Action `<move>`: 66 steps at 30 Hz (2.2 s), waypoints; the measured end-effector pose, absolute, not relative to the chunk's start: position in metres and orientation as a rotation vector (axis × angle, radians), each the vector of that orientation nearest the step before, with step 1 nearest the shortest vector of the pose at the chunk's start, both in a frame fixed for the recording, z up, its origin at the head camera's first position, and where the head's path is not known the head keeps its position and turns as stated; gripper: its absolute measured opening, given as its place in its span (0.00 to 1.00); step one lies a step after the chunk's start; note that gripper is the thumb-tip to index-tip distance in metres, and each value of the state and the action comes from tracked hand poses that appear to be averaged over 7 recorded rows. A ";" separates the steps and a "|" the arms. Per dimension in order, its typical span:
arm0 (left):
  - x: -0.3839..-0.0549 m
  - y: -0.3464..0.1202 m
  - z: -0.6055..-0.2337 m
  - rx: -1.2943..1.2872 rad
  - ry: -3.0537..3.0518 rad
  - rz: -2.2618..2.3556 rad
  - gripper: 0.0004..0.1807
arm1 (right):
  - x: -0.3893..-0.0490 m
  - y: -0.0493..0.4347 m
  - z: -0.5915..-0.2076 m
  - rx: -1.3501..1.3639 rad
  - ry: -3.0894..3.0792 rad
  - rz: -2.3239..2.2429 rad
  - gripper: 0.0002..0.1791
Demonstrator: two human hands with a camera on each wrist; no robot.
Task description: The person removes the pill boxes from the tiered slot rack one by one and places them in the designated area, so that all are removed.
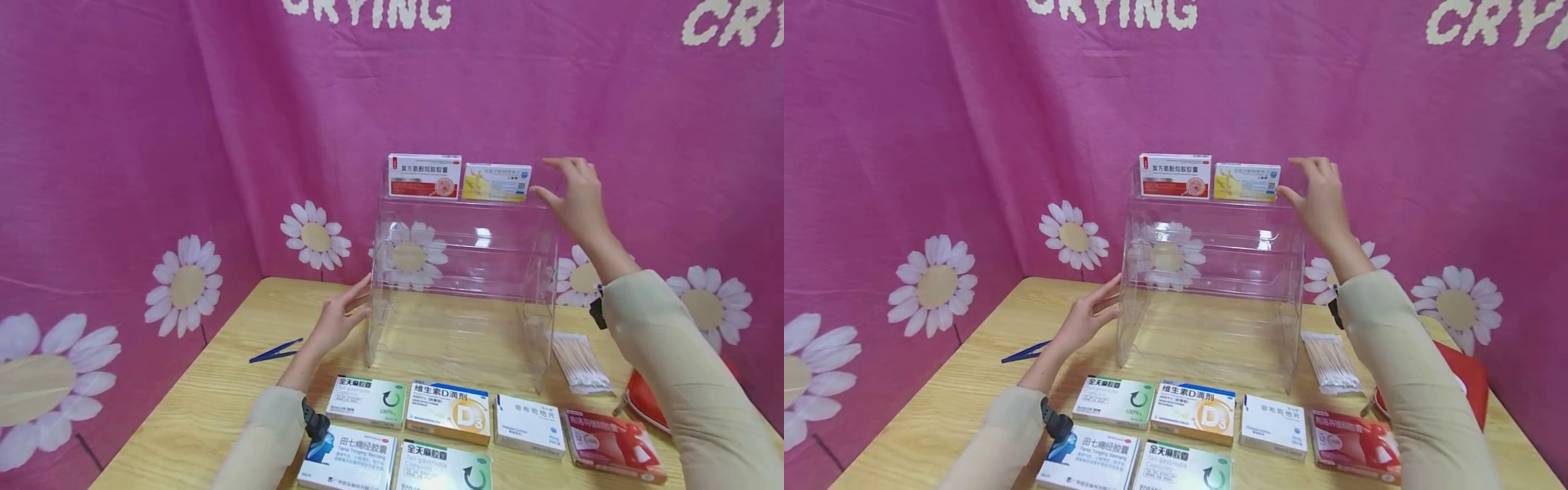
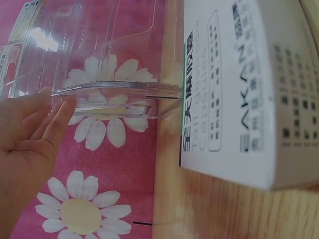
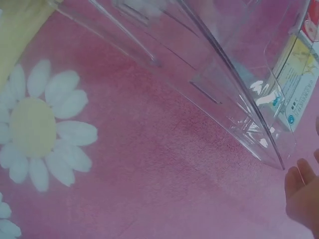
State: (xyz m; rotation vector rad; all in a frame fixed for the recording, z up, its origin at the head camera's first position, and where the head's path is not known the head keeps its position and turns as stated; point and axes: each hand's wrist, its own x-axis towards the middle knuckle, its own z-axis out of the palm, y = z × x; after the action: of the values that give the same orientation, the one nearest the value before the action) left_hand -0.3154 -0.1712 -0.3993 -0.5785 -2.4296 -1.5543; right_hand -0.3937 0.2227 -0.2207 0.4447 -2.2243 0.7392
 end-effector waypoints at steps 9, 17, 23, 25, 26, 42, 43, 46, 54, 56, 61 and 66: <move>-0.316 -0.173 -0.402 -0.622 -2.393 -1.589 0.36 | -0.419 0.209 -0.212 0.436 -2.390 0.521 0.28; -0.317 -0.176 -0.400 -0.656 -2.389 -1.594 0.36 | -0.425 0.202 -0.212 0.412 -2.439 0.403 0.21; -0.310 -0.182 -0.388 -0.641 -2.422 -1.651 0.36 | -0.419 0.198 -0.209 0.362 -2.447 0.425 0.18; -0.308 -0.184 -0.385 -0.639 -2.436 -1.670 0.36 | -0.417 0.196 -0.208 0.346 -2.444 0.433 0.17; -0.307 -0.185 -0.383 -0.638 -2.443 -1.680 0.36 | -0.416 0.195 -0.207 0.339 -2.441 0.438 0.17; -0.304 -0.182 -0.382 -0.603 -2.449 -1.672 0.36 | -0.412 0.190 -0.204 0.368 -2.220 0.691 0.14; -0.304 -0.181 -0.382 -0.603 -2.451 -1.666 0.36 | -0.412 0.190 -0.204 0.374 -2.202 0.699 0.14; -0.304 -0.180 -0.383 -0.607 -2.446 -1.659 0.36 | -0.411 0.189 -0.202 0.376 -2.171 0.719 0.13; -0.305 -0.177 -0.386 -0.620 -2.443 -1.658 0.36 | -0.406 0.189 -0.195 0.336 -2.138 0.796 0.13; -0.304 -0.177 -0.386 -0.627 -2.441 -1.661 0.36 | -0.404 0.188 -0.193 0.326 -2.120 0.821 0.13; -0.304 -0.176 -0.386 -0.623 -2.434 -1.665 0.36 | -0.395 0.189 -0.188 0.305 -2.081 0.886 0.13; -0.303 -0.176 -0.384 -0.597 -2.459 -1.640 0.36 | -0.385 0.193 -0.187 0.294 -2.076 0.927 0.13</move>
State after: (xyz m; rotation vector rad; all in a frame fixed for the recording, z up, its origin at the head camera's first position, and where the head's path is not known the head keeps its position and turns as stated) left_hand -0.3032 -0.1756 -0.3841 -0.5971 -2.4594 -1.6402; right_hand -0.3850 0.1933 -0.1874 0.2941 -2.0762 0.9269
